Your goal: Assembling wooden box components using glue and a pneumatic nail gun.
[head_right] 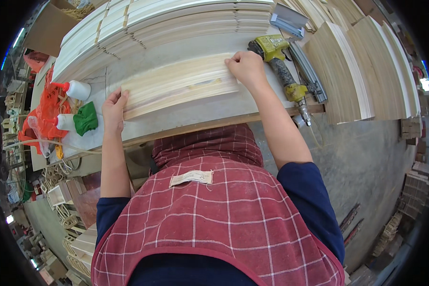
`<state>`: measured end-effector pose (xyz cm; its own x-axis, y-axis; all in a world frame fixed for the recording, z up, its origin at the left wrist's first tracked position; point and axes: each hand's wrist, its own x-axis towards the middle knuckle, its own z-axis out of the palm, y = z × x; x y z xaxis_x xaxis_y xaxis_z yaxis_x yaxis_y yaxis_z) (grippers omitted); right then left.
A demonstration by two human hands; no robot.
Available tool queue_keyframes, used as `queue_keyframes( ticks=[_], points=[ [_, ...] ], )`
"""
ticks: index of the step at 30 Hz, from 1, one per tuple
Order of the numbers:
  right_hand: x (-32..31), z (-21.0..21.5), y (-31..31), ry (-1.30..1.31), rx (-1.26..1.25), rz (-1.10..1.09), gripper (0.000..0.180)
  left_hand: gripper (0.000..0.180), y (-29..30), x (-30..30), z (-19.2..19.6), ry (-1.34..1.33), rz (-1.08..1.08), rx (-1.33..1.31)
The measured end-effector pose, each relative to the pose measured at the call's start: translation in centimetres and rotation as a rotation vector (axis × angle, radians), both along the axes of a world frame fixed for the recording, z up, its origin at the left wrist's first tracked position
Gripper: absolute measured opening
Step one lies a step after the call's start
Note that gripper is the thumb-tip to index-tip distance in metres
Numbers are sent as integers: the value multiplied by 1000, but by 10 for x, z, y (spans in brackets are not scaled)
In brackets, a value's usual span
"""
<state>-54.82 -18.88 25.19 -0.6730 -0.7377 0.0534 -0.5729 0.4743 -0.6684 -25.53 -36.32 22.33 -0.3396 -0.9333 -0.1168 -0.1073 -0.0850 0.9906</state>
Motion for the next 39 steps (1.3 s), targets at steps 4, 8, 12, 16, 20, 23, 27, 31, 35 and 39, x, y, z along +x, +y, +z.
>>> queue_keyframes(
  ticks=[4,8,12,16,20,23,27,31,35,39],
  points=[
    [-3,-3,-2,-19,6,-15,26,39,-1,2,-1,29,-28,1],
    [-5,0,-3,-41,30,-10,26,38,0,2,-2,25,0,-5],
    [-12,-2,-11,-8,21,-5,25,38,5,4,-6,38,29,14],
    [-20,-10,-14,-117,-26,25,25,37,14,3,-6,84,32,4],
    [-17,-21,-15,-601,-194,-29,21,35,14,3,-3,70,64,-13],
    [-10,-27,-18,-607,-325,-74,24,34,14,6,-5,57,93,-11],
    [-13,-51,-17,-294,-384,-64,27,36,9,7,-14,79,21,-42],
    [-6,-43,-14,-462,-399,-122,26,38,16,3,-5,68,71,-59],
    [-4,-46,-16,-505,-454,-130,24,39,17,3,-3,37,102,-38],
    [-3,-45,-18,-542,-476,-147,24,39,17,3,-1,56,83,-16]
  ],
)
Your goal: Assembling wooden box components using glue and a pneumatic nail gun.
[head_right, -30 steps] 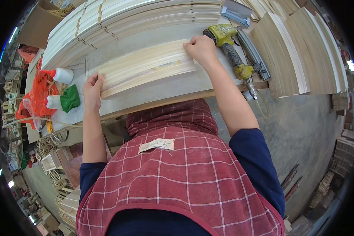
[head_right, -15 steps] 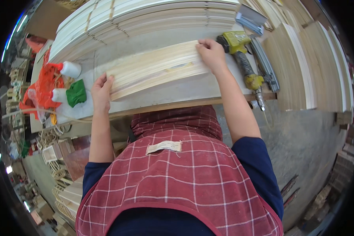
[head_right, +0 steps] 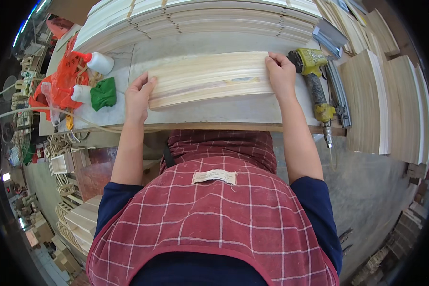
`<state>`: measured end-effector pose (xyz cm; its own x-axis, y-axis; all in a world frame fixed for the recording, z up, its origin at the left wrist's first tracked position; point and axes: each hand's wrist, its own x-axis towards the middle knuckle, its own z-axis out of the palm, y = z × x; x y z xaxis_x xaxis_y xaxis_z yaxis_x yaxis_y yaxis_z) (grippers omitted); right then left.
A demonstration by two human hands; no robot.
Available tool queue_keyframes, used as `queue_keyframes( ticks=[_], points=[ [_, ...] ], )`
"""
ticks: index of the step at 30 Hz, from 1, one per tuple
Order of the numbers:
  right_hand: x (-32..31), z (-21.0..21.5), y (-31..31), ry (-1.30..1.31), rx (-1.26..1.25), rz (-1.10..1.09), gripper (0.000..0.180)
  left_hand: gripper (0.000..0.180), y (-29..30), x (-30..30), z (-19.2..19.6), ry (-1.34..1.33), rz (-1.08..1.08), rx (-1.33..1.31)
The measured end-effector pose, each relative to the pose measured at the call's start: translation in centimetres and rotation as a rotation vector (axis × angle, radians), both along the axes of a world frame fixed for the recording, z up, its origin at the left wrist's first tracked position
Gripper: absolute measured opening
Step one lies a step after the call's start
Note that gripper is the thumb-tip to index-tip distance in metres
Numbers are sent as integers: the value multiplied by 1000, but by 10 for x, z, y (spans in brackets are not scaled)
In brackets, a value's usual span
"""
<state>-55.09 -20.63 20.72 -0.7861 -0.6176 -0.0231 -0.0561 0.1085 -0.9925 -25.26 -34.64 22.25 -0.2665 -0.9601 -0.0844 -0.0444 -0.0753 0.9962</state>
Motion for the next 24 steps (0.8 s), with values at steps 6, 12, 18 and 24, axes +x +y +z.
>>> queue_keyframes(
  ticks=[6,12,18,24],
  points=[
    [-2,-4,-2,110,13,-36,24,39,-6,2,-9,12,13,32],
    [-2,2,-2,21,30,42,22,40,-12,9,-10,2,-30,11],
    [-16,21,2,-224,97,171,23,42,-10,-25,14,-401,134,-657],
    [-16,21,3,-263,71,148,21,48,37,-136,73,-598,-670,-999]
  ],
)
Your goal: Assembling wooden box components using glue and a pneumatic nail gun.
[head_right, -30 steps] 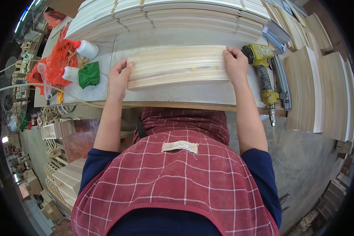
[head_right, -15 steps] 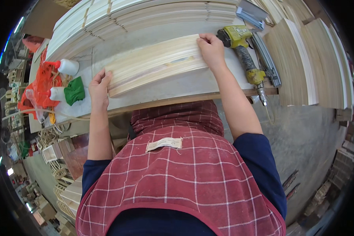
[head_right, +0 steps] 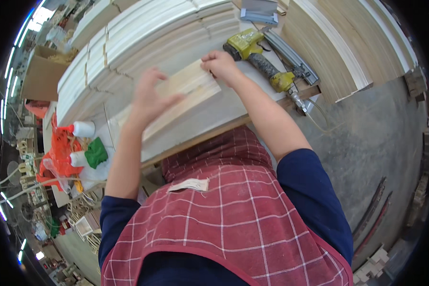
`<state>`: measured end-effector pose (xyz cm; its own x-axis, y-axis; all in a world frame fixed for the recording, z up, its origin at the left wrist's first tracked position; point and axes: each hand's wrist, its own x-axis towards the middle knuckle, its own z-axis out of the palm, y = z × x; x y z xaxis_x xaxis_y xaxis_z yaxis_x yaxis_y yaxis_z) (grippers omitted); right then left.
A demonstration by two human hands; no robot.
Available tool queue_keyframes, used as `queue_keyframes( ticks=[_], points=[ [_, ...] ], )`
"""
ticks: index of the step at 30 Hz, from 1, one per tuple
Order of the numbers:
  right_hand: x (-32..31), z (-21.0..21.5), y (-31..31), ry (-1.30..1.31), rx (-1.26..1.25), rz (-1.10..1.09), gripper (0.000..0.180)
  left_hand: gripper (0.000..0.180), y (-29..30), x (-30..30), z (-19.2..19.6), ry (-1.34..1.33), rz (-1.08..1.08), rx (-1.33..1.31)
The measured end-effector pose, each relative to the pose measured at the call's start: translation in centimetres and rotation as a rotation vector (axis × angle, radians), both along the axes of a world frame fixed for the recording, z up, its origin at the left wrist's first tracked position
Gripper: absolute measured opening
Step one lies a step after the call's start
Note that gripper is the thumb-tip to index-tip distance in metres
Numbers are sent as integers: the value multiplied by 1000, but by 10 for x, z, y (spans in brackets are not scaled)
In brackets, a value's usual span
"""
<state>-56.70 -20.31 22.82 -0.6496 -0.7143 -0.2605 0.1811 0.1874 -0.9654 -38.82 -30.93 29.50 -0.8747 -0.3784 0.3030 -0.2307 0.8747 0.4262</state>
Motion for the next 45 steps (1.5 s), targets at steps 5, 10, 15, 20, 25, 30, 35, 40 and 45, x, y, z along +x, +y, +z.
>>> queue_keyframes(
  ticks=[5,10,15,20,25,30,35,40,45],
  points=[
    [11,-9,9,232,-28,-11,25,60,25,-37,-20,-224,-121,-151],
    [21,-7,42,375,-63,20,35,56,29,-47,-16,-362,-107,-27],
    [25,-8,60,396,-134,109,42,53,27,-51,-13,-370,-92,4],
    [24,-9,58,361,-104,117,41,51,29,-56,-16,-388,-107,-2],
    [14,-12,43,263,-87,90,28,48,30,-54,-17,-365,-102,-33],
    [-3,3,6,600,114,21,28,46,32,-54,-19,-376,-100,-27],
    [-1,5,-9,831,230,59,26,44,29,-53,-19,-407,-75,-14],
    [-1,4,-6,672,161,4,26,44,26,-51,-20,-392,-89,-13],
    [-1,3,10,625,89,41,25,45,23,-51,-20,-399,-86,4]
  ],
)
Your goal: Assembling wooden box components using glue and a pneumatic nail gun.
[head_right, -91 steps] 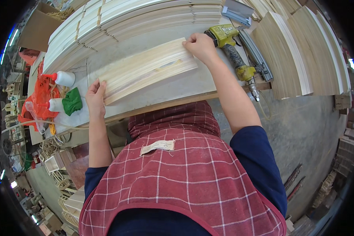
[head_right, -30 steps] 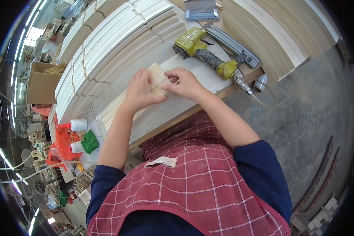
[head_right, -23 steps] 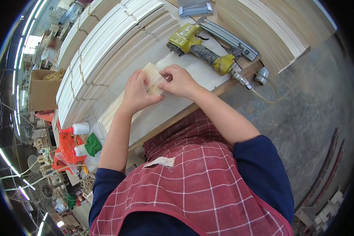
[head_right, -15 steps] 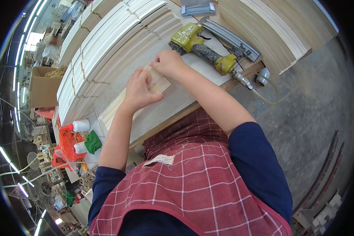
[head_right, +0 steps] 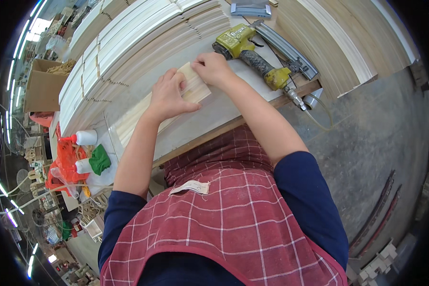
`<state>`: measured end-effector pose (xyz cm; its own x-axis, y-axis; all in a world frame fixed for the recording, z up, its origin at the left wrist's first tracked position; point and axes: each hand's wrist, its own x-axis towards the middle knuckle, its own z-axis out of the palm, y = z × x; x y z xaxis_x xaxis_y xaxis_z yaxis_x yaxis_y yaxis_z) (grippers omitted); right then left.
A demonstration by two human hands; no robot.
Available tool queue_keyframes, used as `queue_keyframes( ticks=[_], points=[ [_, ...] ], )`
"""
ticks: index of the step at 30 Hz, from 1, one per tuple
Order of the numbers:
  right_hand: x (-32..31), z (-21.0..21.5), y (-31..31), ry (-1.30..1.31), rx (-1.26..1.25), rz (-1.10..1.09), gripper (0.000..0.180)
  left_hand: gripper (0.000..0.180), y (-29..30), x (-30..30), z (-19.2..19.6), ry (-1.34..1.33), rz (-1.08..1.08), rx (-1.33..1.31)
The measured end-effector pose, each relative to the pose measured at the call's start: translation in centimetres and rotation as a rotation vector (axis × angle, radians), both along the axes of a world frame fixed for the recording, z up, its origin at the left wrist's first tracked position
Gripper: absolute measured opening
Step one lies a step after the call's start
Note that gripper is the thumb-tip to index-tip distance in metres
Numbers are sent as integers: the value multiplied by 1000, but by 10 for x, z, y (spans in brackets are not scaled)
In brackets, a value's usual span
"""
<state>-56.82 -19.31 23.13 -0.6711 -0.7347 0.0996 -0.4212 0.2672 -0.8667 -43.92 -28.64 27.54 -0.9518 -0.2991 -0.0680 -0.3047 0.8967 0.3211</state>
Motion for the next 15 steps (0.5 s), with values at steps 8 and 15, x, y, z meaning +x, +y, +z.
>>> queue_keyframes(
  ticks=[8,15],
  points=[
    [34,-2,67,79,-130,138,22,45,3,3,2,32,18,-19],
    [36,-14,63,544,-313,92,15,48,1,4,-6,63,25,-28]
  ],
)
